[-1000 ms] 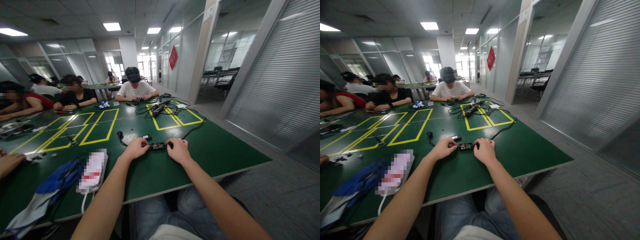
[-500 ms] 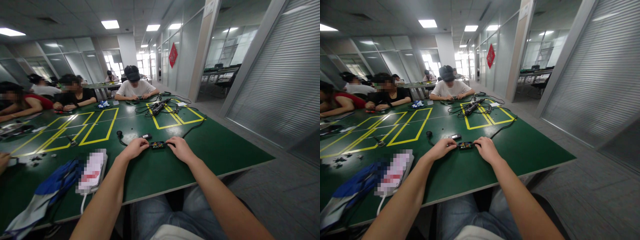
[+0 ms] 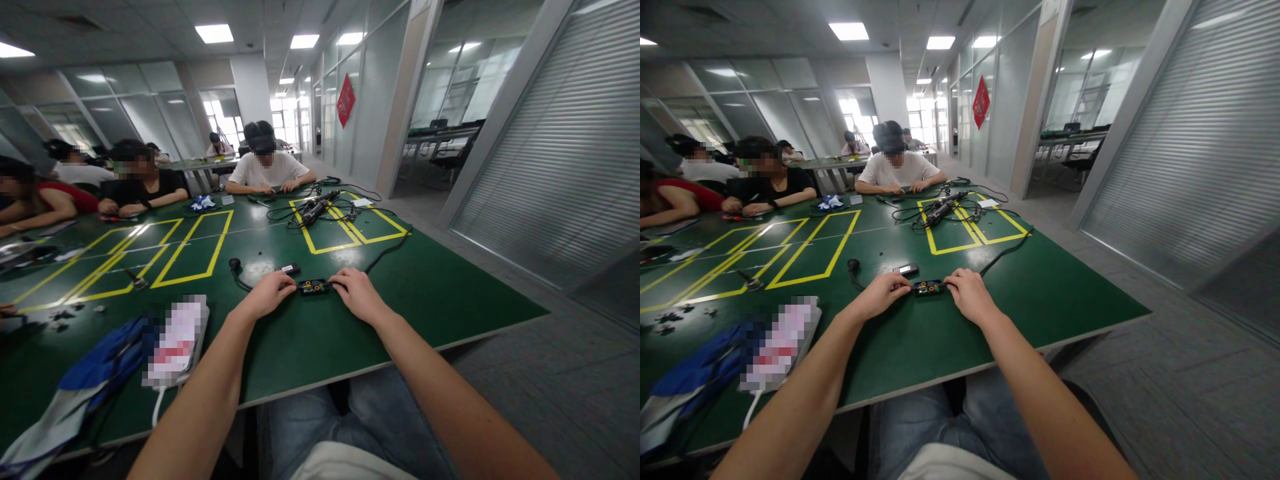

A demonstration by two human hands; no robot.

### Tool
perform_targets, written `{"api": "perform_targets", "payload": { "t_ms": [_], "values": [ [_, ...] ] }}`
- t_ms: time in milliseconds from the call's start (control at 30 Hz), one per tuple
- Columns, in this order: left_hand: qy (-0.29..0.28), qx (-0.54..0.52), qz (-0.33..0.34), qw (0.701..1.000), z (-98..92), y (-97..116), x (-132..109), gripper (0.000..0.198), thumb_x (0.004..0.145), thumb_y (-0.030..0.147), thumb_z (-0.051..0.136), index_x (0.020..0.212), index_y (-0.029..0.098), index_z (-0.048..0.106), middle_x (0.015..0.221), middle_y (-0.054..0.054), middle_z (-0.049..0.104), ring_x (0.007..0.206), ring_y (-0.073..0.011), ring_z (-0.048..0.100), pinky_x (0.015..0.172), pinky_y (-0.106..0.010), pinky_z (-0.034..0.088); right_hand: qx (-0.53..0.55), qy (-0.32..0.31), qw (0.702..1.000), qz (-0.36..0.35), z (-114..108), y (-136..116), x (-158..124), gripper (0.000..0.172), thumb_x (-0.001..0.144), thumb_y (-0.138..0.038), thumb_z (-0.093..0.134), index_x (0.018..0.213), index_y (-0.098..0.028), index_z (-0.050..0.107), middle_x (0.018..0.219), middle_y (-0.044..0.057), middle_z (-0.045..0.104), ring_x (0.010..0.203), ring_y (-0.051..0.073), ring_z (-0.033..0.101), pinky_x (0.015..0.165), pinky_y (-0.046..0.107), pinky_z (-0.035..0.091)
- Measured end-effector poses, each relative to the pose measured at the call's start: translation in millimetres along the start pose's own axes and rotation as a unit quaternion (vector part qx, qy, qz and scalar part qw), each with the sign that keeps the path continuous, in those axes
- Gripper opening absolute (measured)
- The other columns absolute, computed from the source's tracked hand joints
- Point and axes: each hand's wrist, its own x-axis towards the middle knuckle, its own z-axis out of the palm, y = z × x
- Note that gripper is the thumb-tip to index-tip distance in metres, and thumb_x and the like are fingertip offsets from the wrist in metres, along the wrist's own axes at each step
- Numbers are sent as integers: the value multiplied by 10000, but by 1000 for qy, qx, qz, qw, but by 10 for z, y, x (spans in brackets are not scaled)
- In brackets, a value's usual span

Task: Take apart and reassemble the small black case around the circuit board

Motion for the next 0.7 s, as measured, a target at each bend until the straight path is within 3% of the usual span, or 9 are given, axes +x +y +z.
{"api": "perform_targets", "payload": {
  "t_ms": [300,700],
  "values": [
    [-1,30,23,999,-33,56,-6,210,981,242,617,949,197,819,945,-71,783,865,-218,700,839,-304,525,11,0,1000,6,4,12,18,240,1003,-142,630,1116,-250,812,1084,80,731,1046,246,643,920,386,477],
    [42,56,-17,997,75,60,1,200,943,246,630,964,194,822,977,-91,794,904,-244,733,879,-344,569,38,11,998,43,5,-34,18,197,955,-142,660,1043,-251,799,1057,65,745,1040,246,671,958,396,495]
  ]
}}
